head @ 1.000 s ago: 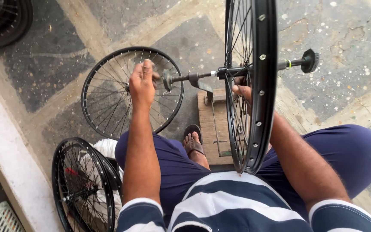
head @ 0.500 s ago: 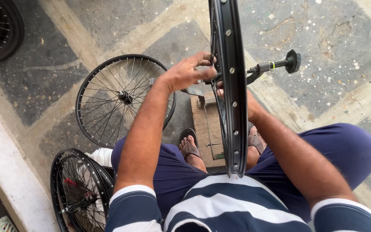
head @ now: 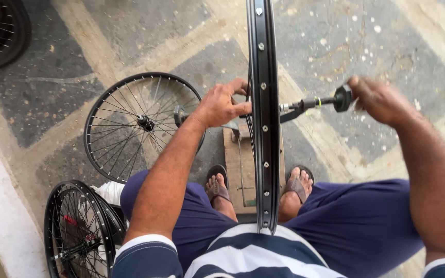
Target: The person sits on the ground and adjusts the spokes of a bicycle wheel mounted on a truing stand using a spoke wrench. They spin the wheel to check alignment and use pliers to tighten the axle nuts on both sides of the hub.
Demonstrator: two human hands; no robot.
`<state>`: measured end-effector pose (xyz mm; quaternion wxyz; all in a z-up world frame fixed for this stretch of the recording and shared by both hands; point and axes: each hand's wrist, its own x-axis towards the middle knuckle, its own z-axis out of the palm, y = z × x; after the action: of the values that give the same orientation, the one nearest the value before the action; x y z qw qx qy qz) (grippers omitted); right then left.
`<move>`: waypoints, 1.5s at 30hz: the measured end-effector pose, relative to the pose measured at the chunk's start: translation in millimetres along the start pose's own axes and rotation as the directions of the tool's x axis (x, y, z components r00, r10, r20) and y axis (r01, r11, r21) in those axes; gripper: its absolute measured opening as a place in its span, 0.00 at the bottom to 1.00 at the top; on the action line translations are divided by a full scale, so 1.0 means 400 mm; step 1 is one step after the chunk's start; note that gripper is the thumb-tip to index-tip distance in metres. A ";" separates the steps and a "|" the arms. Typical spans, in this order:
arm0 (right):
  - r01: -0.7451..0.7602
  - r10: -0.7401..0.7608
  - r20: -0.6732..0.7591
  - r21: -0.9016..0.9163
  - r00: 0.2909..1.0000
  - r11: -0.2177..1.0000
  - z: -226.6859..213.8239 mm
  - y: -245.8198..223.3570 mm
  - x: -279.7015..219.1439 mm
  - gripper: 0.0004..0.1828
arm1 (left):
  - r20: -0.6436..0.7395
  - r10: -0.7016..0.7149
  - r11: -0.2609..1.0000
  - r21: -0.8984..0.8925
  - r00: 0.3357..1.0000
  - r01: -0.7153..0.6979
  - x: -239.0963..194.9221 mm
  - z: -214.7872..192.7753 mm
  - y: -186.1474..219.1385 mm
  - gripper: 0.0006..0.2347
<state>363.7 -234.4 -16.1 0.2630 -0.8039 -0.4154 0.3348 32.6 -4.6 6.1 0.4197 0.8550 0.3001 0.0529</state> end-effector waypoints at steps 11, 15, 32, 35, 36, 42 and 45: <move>-0.124 0.093 0.159 0.204 0.983 0.971 0.016 0.025 0.002 0.24 | 0.025 -0.032 0.999 -0.022 0.999 0.033 0.001 0.004 0.009 0.30; 0.433 -0.564 0.016 0.623 0.825 0.651 -0.013 0.041 -0.008 0.22 | -0.030 0.129 0.992 0.001 0.991 -0.129 0.007 0.012 -0.003 0.30; 0.432 -0.656 0.001 0.752 0.755 0.498 -0.027 0.013 -0.033 0.24 | 0.006 -0.012 1.000 -0.009 1.000 0.012 0.005 0.006 0.002 0.34; -0.070 0.047 0.117 0.206 0.992 0.976 0.006 0.005 -0.039 0.19 | 0.011 -0.017 1.000 0.001 1.000 0.017 0.005 0.006 0.010 0.33; 0.128 -0.177 0.111 0.350 0.978 0.928 0.005 0.011 -0.037 0.18 | 0.008 -0.012 1.000 -0.004 1.000 0.012 0.005 0.006 0.012 0.33; 0.279 -0.440 0.090 0.657 0.894 0.701 -0.004 0.081 -0.010 0.27 | -0.038 -0.014 1.000 0.023 0.999 0.015 0.001 0.014 -0.003 0.29; 0.129 -0.228 0.148 0.490 0.962 0.862 0.015 0.082 -0.010 0.30 | -0.053 -0.003 1.000 0.031 0.999 0.004 0.006 0.019 -0.005 0.30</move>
<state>373.7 -253.6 -41.5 0.4389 -0.6346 -0.4177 0.4797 36.2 -7.6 -0.6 0.3983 0.8591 0.3134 0.0704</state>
